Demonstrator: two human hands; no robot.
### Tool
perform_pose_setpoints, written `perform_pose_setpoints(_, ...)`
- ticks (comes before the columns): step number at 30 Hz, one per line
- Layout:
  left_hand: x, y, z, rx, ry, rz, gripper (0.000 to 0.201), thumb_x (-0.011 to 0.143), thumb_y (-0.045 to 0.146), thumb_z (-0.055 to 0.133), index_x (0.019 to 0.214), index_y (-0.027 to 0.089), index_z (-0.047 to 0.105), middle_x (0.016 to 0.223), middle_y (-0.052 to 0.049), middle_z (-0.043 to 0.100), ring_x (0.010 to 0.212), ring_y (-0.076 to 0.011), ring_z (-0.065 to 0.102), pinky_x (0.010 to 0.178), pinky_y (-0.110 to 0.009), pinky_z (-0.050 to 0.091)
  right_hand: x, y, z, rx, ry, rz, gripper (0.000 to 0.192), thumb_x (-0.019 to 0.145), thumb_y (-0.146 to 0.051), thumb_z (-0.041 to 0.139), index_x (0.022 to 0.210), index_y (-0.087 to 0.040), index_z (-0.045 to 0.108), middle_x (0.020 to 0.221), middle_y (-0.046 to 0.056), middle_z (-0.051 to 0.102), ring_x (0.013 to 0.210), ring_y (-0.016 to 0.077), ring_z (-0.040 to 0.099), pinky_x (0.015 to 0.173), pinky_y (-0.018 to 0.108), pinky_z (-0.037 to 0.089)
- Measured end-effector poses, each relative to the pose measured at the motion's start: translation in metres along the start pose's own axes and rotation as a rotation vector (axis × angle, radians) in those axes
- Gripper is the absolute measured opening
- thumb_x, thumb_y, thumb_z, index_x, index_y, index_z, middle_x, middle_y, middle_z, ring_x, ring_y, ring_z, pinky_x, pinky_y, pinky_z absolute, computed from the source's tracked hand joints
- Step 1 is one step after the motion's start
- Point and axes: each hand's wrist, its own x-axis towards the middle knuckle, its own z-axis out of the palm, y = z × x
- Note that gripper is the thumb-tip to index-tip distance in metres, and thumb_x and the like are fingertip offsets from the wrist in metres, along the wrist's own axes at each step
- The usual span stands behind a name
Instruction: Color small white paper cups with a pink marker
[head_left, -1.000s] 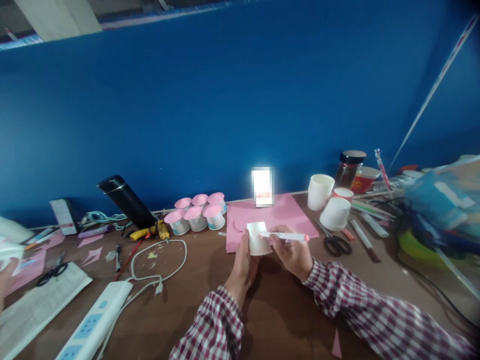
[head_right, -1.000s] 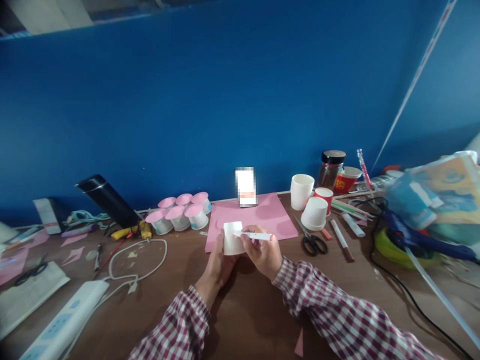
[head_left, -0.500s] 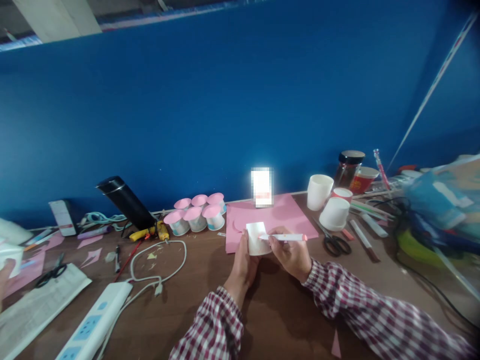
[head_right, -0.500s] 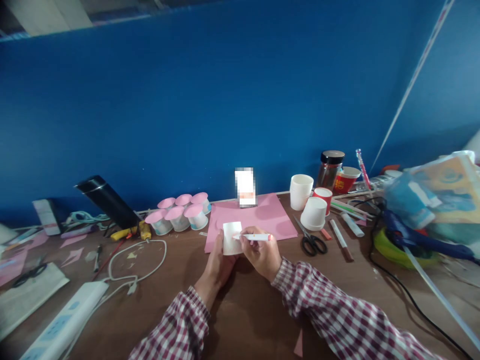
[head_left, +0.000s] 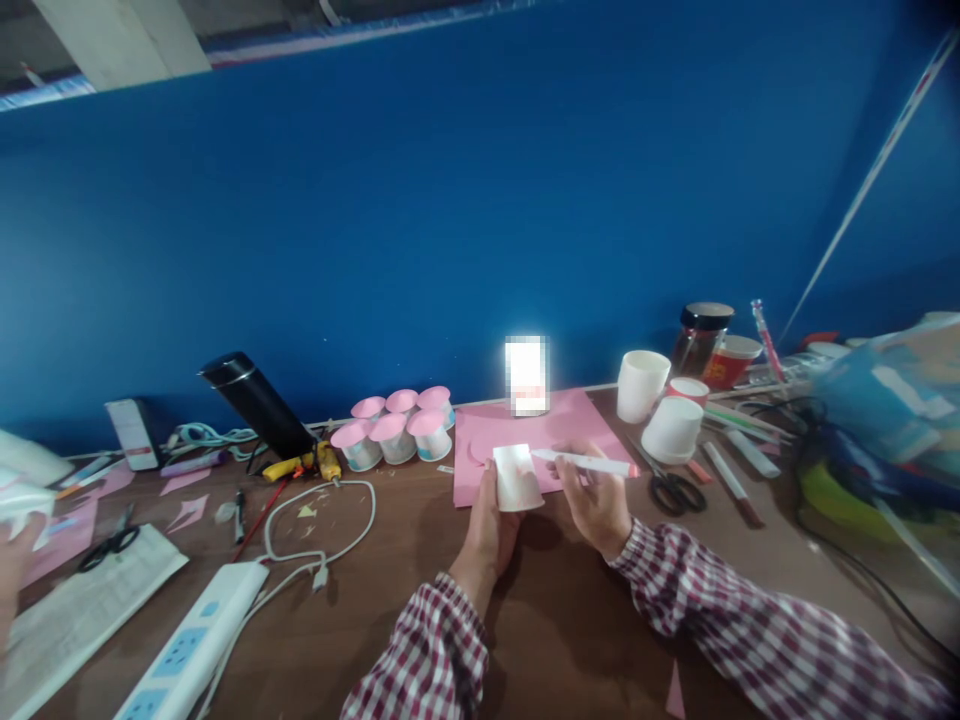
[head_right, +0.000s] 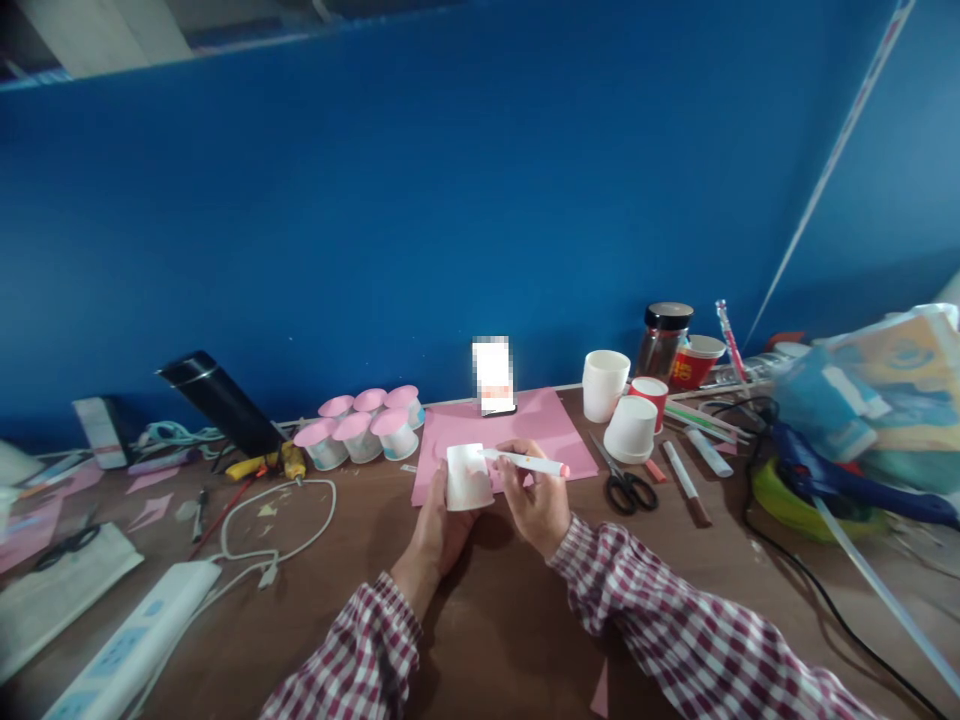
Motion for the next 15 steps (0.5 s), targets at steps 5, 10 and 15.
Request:
perform_pose_setpoints(5, -0.0002, -0.0004, -0.0007, -0.031, -0.029, 0.005, 0.042, 0.083, 0.048, 0.058, 0.106, 0.014, 0.064, 0.096, -0.008, 0.069, 0.083, -0.0183, 0.063, 0.074, -0.029, 0.049, 0.0003, -0.0012, -0.0002, -0.014, -0.014, 0.007, 0.020, 0.093, -0.033, 0.047, 0.096, -0.017, 0.059, 0.077, 0.006, 0.064, 0.059, 0.0134, 0.057, 0.058, 0.026, 0.052)
perform_pose_setpoints(10, -0.0006, -0.0012, -0.0003, -0.072, -0.050, 0.023, 0.031, 0.083, 0.037, 0.056, 0.100, 0.012, 0.065, 0.095, -0.008, 0.070, 0.084, -0.0177, 0.062, 0.079, -0.030, 0.047, -0.0006, -0.0023, 0.0000, -0.020, -0.038, -0.001, 0.018, 0.093, -0.030, 0.047, 0.096, -0.017, 0.058, 0.079, 0.005, 0.064, 0.065, 0.0143, 0.060, 0.061, 0.026, 0.052)
perform_pose_setpoints(15, -0.0024, -0.0018, 0.0007, -0.044, -0.027, 0.051, 0.029, 0.081, 0.032, 0.059, 0.101, 0.012, 0.064, 0.093, -0.007, 0.069, 0.080, -0.0166, 0.061, 0.072, -0.028, 0.045, -0.0024, -0.0037, 0.0004, -0.032, -0.051, -0.016, 0.018, 0.092, -0.032, 0.047, 0.093, -0.018, 0.059, 0.078, 0.004, 0.063, 0.067, 0.0153, 0.061, 0.059, 0.024, 0.052)
